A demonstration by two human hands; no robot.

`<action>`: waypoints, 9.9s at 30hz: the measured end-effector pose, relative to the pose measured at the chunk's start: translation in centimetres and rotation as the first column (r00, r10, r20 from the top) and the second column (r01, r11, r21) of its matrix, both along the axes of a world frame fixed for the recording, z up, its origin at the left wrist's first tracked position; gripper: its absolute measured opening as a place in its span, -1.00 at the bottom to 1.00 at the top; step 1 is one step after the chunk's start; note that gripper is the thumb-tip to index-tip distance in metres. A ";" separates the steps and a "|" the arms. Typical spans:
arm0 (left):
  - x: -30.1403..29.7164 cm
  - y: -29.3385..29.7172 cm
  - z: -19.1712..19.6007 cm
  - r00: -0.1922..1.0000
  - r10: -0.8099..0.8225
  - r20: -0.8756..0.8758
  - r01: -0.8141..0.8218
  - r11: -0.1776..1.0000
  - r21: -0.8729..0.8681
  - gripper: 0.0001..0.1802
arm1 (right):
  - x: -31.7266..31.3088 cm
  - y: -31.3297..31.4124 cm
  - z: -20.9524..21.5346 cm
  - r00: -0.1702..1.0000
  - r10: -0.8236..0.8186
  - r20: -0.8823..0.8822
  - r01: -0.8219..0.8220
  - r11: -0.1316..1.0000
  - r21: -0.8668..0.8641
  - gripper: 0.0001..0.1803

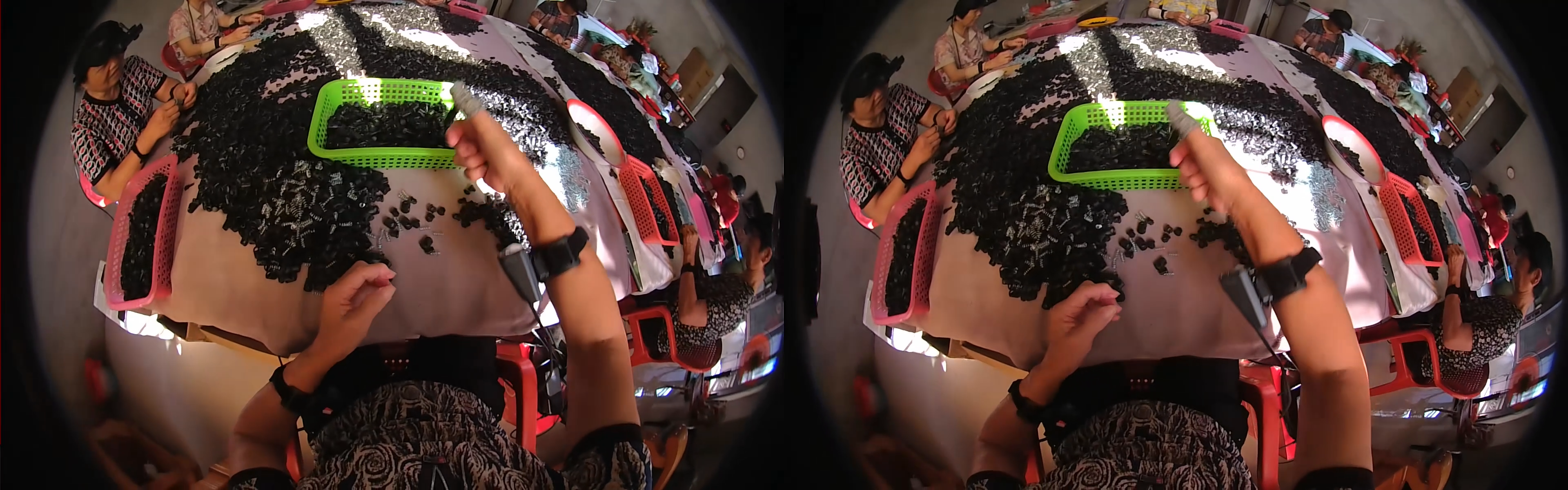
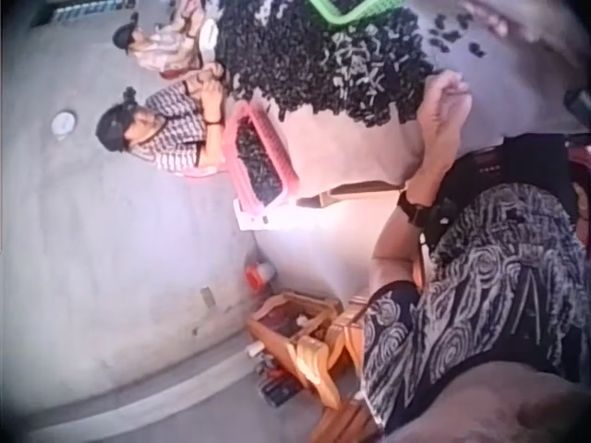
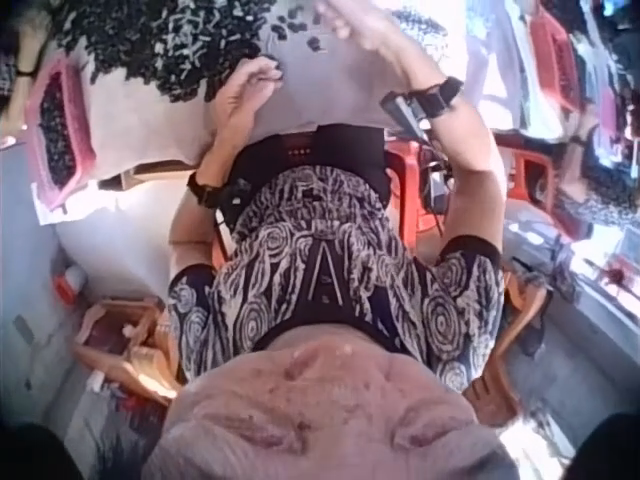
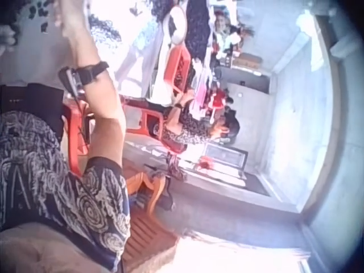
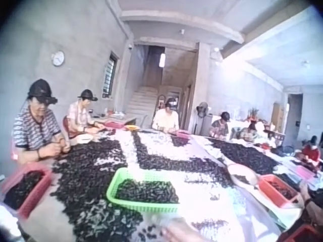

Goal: The recorder is sorting small black plastic or rubber components at a table with other workers.

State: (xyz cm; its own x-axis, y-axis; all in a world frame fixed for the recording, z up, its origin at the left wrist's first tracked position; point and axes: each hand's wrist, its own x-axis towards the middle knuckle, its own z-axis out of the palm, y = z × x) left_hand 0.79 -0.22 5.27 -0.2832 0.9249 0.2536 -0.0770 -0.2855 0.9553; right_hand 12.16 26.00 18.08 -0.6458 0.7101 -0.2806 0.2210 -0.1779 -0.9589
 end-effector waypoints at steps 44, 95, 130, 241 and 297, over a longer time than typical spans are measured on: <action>-0.7 0.0 0.0 0.968 0.123 -0.217 -0.104 0.990 0.096 -0.75 | 1.7 -12.2 -8.5 0.902 0.419 -0.107 -0.385 0.891 0.239 -0.75; -0.4 0.5 -2.2 0.999 0.012 0.042 -0.006 0.990 -0.141 -0.78 | 1.6 -13.7 -10.3 0.957 0.255 -0.136 -0.178 0.891 0.418 -0.77; 0.1 0.6 -2.4 0.995 0.088 0.037 -0.082 0.988 -0.128 -0.83 | 1.6 -15.9 -11.2 0.994 0.109 -0.013 -0.051 0.558 0.828 -0.60; 0.4 0.7 -2.3 0.997 0.066 0.040 -0.060 0.990 -0.127 -0.81 | 2.2 -7.4 -11.0 0.979 0.178 0.099 -0.195 0.960 0.200 -0.83; 0.2 0.5 -2.1 0.997 0.075 0.016 -0.073 0.991 -0.108 -0.81 | 2.2 -13.0 -10.8 0.947 0.322 0.012 -0.260 0.743 0.617 -0.62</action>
State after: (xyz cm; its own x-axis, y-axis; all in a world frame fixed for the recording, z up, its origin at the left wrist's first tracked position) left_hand 0.99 0.29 3.15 -0.3562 0.9227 0.1474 -0.0791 -0.1869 0.9792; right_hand 14.39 13.05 7.26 -0.8496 0.4840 0.2096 0.0732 0.5018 -0.8619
